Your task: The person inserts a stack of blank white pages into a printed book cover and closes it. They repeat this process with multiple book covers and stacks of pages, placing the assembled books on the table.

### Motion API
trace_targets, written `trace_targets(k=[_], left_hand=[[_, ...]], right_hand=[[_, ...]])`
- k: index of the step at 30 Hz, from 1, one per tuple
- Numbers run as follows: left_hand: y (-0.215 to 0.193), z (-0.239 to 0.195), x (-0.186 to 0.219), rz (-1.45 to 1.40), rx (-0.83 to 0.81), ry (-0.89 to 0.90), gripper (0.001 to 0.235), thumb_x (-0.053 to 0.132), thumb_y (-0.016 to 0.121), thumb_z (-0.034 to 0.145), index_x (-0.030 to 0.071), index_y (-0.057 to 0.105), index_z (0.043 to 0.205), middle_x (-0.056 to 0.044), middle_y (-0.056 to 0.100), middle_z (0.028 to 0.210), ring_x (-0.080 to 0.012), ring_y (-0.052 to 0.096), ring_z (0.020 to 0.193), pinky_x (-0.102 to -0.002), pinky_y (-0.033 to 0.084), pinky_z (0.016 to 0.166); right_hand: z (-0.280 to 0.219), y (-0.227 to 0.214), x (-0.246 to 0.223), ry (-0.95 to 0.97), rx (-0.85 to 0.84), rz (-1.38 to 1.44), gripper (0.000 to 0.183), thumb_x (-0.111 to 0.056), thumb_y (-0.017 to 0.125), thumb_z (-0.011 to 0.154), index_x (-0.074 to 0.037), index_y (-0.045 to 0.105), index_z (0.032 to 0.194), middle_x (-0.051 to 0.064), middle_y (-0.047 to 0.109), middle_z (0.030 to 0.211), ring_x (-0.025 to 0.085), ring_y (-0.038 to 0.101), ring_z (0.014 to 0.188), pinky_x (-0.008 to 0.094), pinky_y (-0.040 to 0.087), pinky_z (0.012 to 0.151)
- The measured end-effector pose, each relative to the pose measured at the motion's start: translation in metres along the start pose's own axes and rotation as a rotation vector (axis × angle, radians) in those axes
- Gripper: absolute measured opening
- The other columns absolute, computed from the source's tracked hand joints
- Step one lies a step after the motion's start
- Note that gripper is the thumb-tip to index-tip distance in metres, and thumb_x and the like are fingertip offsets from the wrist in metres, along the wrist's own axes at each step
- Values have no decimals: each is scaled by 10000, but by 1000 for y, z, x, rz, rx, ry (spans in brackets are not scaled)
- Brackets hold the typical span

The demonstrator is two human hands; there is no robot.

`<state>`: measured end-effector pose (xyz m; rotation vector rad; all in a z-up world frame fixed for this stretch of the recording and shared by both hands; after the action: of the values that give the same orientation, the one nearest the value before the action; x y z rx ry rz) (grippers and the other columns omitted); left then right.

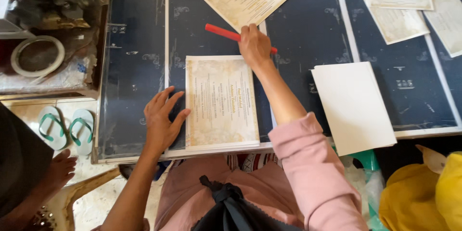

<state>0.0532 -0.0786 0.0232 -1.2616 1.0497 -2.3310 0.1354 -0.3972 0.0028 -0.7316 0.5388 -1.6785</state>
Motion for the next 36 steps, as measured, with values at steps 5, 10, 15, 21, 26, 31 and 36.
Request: trace_targets(k=[5,10,15,21,26,31,36], left_hand=[[7,-2,1,36,39,31,399,398,672,831,227,622,1188,-27,547,1273,-298,480,1195,-479,303,963],[6,1,4,6,110,98,366,341,710,807,184,659,1134,-75,603,1200,-350,553,1092,-461,399,934],[-3,-6,8,-144,155,-37,337,269,733,797,175,675,1115,-66,620,1170,-305,571,1107,-400,448,932],[-16,-11,0,-774,228,-382,246,108,554,923,57,636,1149,-111,661,1067,-159,603,984,-290,502,854],[28,-33,-20,-1455,205,-603,341,208,476,939,18,527,1217,-155,634,1101,-273,658,959,-331,557,798],[23,-46,68,-1353,73,-489,340,34,575,791,-21,553,1125,-143,619,944,-234,661,825,-345,581,701],[18,-59,110,-1030,-104,-110,230,50,759,729,-31,638,908,-116,603,853,-210,654,729,-318,563,669]], right_hand=[[5,-29,1,53,-111,81,314,-218,681,696,-69,529,926,90,523,874,284,649,598,414,533,495],[12,19,6,125,-282,197,381,-309,742,722,11,608,878,126,548,817,332,658,657,458,550,527],[6,50,7,80,-102,81,84,-77,530,745,-40,587,695,72,502,658,305,639,488,419,507,419],[-34,-74,-19,172,-74,527,73,-151,661,743,-120,605,779,52,571,717,309,640,669,402,505,586],[-132,-161,-69,75,-345,963,123,-152,706,695,-164,638,796,1,621,853,251,641,801,337,512,702],[-127,-223,-79,266,-441,1407,182,-174,731,777,-60,685,912,129,652,843,288,650,744,362,518,643],[-140,-222,-91,581,-524,1876,405,-343,805,716,-3,637,858,100,597,696,129,545,564,214,477,468]])
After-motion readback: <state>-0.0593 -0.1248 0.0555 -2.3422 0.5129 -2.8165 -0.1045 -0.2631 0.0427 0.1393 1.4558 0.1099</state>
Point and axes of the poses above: each hand's wrist, its own z-axis towards the middle knuckle, its own y-axis out of the palm, x = y × z, the point moved 5 cm from there along z, towards the middle knuckle
